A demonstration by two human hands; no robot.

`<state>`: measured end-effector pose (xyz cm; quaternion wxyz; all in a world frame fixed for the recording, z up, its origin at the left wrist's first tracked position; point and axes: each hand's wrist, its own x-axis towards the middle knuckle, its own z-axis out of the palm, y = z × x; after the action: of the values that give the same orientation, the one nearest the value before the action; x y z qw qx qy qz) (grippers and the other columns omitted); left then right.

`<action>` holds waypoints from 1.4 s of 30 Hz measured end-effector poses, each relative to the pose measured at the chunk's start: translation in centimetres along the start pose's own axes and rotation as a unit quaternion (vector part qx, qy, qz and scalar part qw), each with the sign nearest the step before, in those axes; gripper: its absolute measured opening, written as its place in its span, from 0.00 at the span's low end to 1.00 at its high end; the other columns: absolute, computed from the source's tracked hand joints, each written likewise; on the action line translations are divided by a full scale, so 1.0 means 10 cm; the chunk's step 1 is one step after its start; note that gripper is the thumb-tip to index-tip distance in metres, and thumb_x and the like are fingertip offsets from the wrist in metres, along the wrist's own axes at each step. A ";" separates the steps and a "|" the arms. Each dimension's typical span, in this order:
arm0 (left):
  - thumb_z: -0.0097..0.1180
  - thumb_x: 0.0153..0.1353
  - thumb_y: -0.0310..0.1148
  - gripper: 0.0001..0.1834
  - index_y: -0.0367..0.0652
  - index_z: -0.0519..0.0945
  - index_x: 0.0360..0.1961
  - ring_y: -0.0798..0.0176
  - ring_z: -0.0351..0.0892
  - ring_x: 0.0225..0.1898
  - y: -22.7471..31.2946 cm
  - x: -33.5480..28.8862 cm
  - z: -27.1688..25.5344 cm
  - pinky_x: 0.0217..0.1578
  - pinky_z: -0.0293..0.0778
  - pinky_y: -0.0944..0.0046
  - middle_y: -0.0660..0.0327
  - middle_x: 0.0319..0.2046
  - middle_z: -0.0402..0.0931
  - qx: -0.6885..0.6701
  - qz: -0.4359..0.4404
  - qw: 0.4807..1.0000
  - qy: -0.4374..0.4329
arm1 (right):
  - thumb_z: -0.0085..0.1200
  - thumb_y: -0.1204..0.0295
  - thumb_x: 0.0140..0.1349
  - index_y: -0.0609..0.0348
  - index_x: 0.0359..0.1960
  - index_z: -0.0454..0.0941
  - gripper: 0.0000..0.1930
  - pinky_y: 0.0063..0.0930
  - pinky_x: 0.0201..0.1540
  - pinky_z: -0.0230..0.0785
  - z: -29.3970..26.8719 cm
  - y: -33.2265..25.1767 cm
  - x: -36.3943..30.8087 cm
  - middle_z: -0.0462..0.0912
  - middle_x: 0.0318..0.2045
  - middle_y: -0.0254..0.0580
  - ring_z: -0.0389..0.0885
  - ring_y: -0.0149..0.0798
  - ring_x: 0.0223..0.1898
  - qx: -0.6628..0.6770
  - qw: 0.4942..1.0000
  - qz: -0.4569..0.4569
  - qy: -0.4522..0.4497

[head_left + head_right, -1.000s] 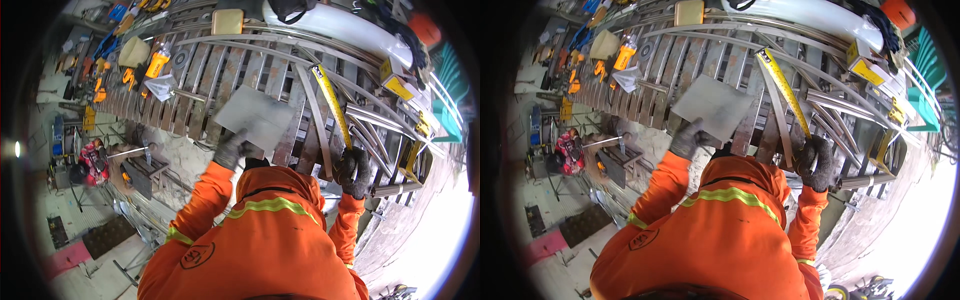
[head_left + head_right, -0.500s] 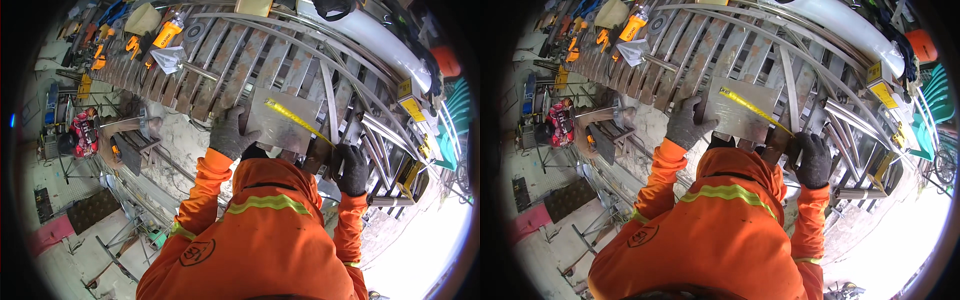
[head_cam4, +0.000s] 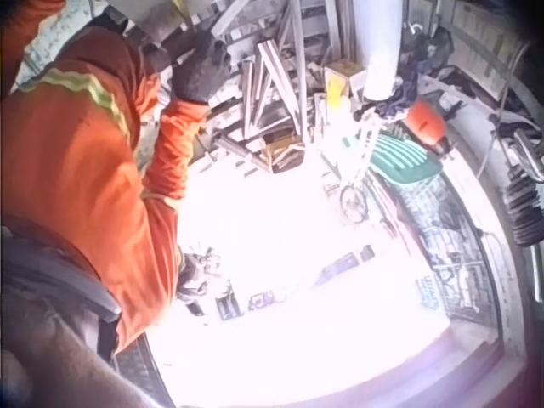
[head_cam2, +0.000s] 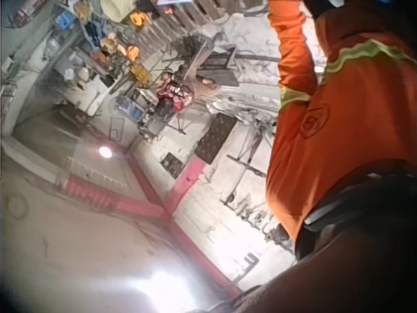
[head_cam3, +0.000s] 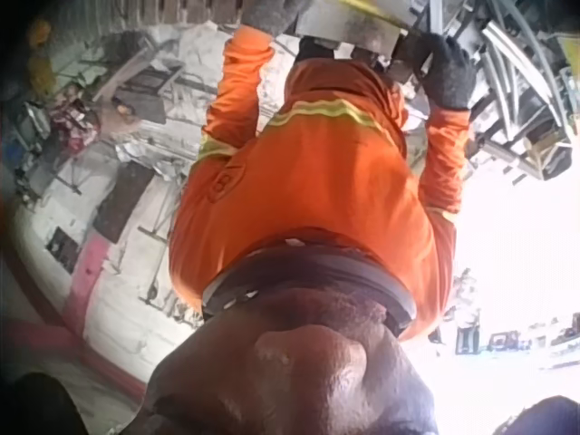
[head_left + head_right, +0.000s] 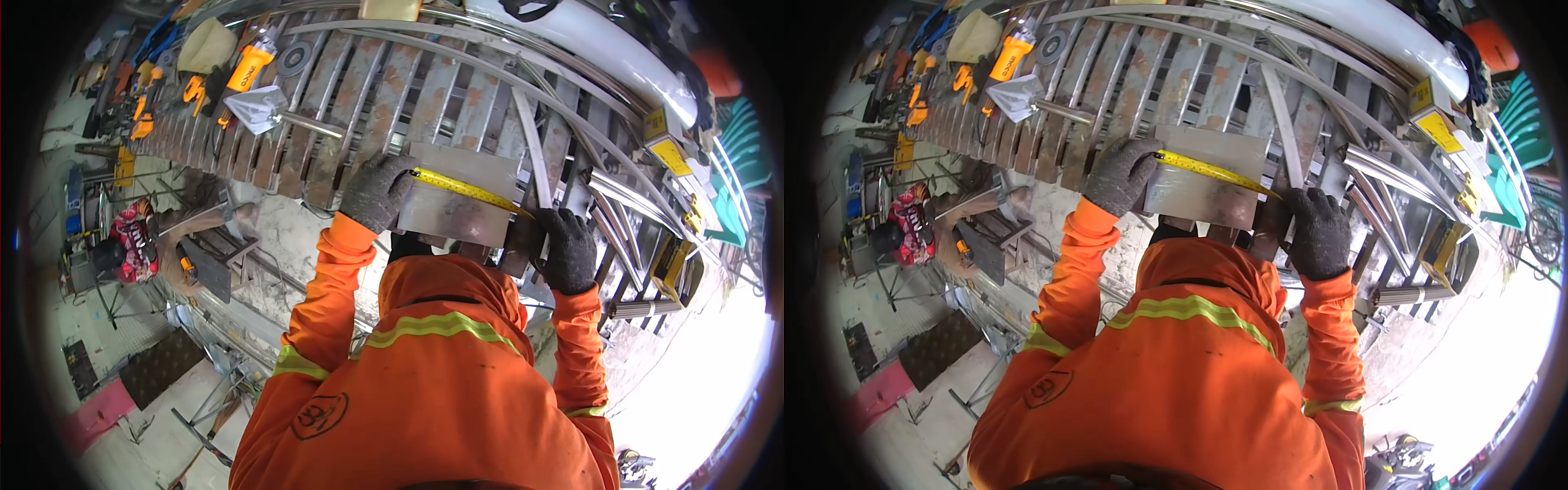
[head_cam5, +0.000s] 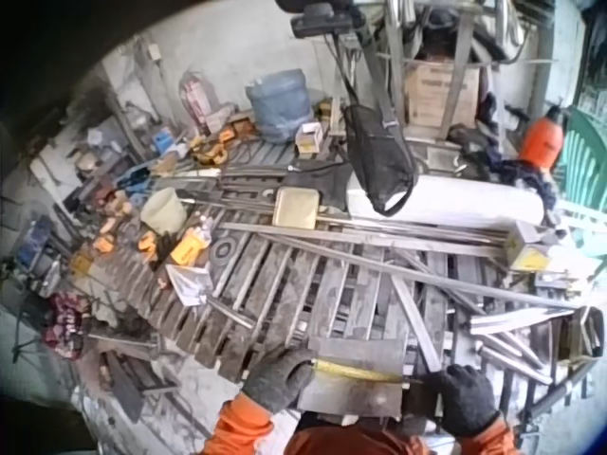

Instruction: Use a tape measure and marker to measure and mark a metal sheet.

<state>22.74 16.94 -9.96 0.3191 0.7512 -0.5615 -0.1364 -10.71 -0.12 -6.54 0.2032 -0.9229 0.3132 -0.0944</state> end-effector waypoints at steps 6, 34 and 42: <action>0.68 0.67 0.33 0.15 0.44 0.84 0.53 0.43 0.86 0.44 0.04 0.14 -0.04 0.47 0.81 0.48 0.48 0.44 0.85 -0.044 -0.026 0.997 -0.055 | 0.63 0.69 0.63 0.46 0.49 0.84 0.12 0.51 0.46 0.74 0.00 -0.10 0.11 0.83 0.39 0.41 0.83 0.53 0.44 -0.023 0.996 0.041 0.077; 0.65 0.73 0.36 0.14 0.38 0.88 0.53 0.51 0.89 0.51 -0.29 0.25 -0.01 0.55 0.82 0.55 0.50 0.49 0.89 -0.134 -0.081 0.981 -0.117 | 0.61 0.71 0.63 0.42 0.51 0.87 0.15 0.50 0.54 0.68 0.11 0.03 0.18 0.85 0.41 0.39 0.82 0.52 0.47 -0.040 0.994 0.002 0.100; 0.65 0.75 0.35 0.15 0.40 0.88 0.57 0.60 0.88 0.55 -0.32 0.30 -0.04 0.60 0.80 0.59 0.55 0.53 0.89 -0.140 -0.123 0.968 -0.168 | 0.62 0.69 0.63 0.42 0.51 0.87 0.15 0.51 0.54 0.68 0.07 0.02 0.18 0.85 0.40 0.39 0.82 0.52 0.47 -0.038 0.995 0.001 0.095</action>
<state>26.41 14.82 -11.26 0.3032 0.7287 -0.4852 -0.3764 -9.16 -1.17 -7.19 0.1379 -0.9166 0.3348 -0.1695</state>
